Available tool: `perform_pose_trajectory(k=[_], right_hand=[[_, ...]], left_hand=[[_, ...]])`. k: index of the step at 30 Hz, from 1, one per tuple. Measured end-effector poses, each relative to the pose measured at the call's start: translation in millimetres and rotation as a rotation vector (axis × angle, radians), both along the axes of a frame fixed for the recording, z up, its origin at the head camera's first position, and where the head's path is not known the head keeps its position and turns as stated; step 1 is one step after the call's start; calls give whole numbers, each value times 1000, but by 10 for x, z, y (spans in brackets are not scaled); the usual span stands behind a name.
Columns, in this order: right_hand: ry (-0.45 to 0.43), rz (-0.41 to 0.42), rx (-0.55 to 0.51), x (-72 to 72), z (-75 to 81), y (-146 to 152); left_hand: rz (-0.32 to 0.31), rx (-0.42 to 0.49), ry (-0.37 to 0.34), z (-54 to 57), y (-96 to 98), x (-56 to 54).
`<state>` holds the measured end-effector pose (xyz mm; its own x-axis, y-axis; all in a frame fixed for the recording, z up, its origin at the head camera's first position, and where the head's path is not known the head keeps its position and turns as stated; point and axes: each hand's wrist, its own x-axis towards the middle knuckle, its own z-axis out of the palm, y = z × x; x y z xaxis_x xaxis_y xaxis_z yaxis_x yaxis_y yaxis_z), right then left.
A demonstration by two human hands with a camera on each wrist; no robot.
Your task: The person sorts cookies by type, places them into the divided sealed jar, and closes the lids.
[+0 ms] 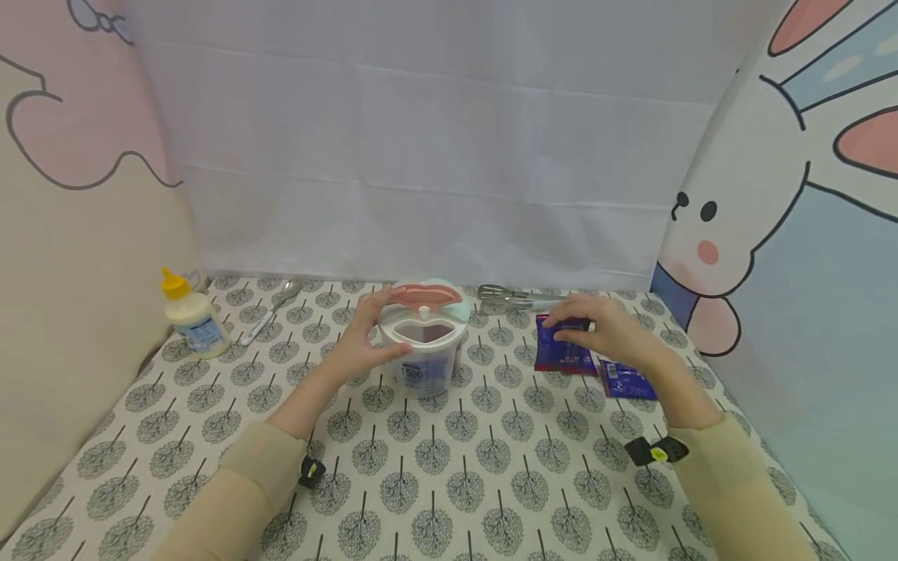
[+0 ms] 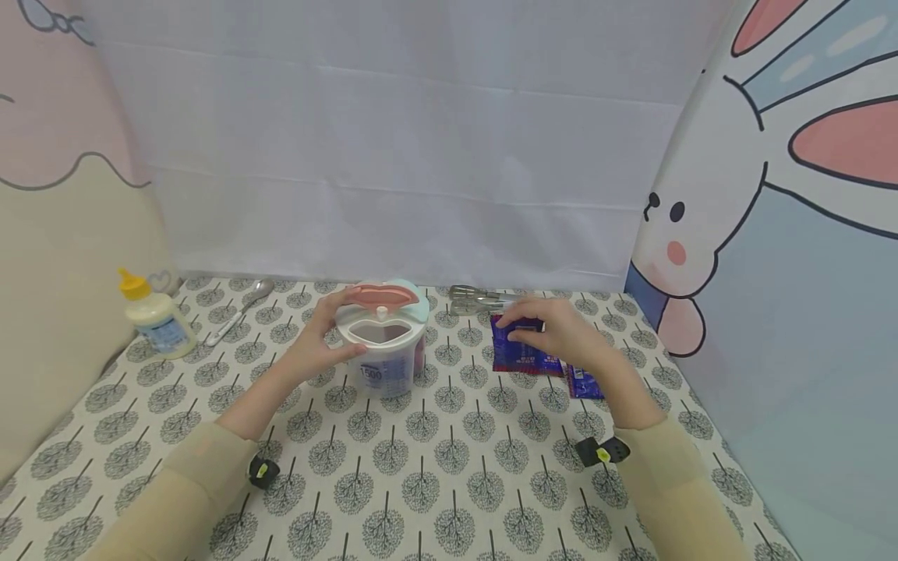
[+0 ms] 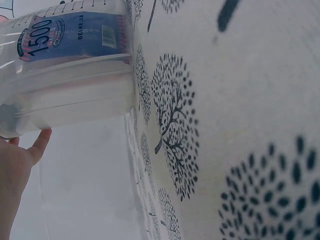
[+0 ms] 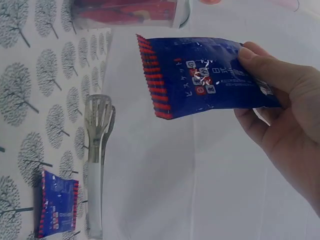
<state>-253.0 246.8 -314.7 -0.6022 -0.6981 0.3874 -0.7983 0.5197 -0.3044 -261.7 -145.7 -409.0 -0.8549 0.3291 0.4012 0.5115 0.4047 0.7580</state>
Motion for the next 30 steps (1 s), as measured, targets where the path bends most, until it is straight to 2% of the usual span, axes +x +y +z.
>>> perform_pose_trajectory(k=[7, 14, 24, 27, 30], right_hand=[[70, -7, -55, -1, 279, -242], [126, 40, -90, -64, 446, -577], [172, 163, -174, -129, 515, -1032], [159, 217, -205, -143, 481, -1159], [153, 278, -235, -172, 401, -1270]], left_hand=[[-3, 16, -3, 8, 3, -10], [-13, 26, 8, -17, -3, -13], [-7, 15, 6, -16, -11, -19], [-12, 21, 13, 1, -10, -27], [-24, 35, 12, 59, 4, 12]])
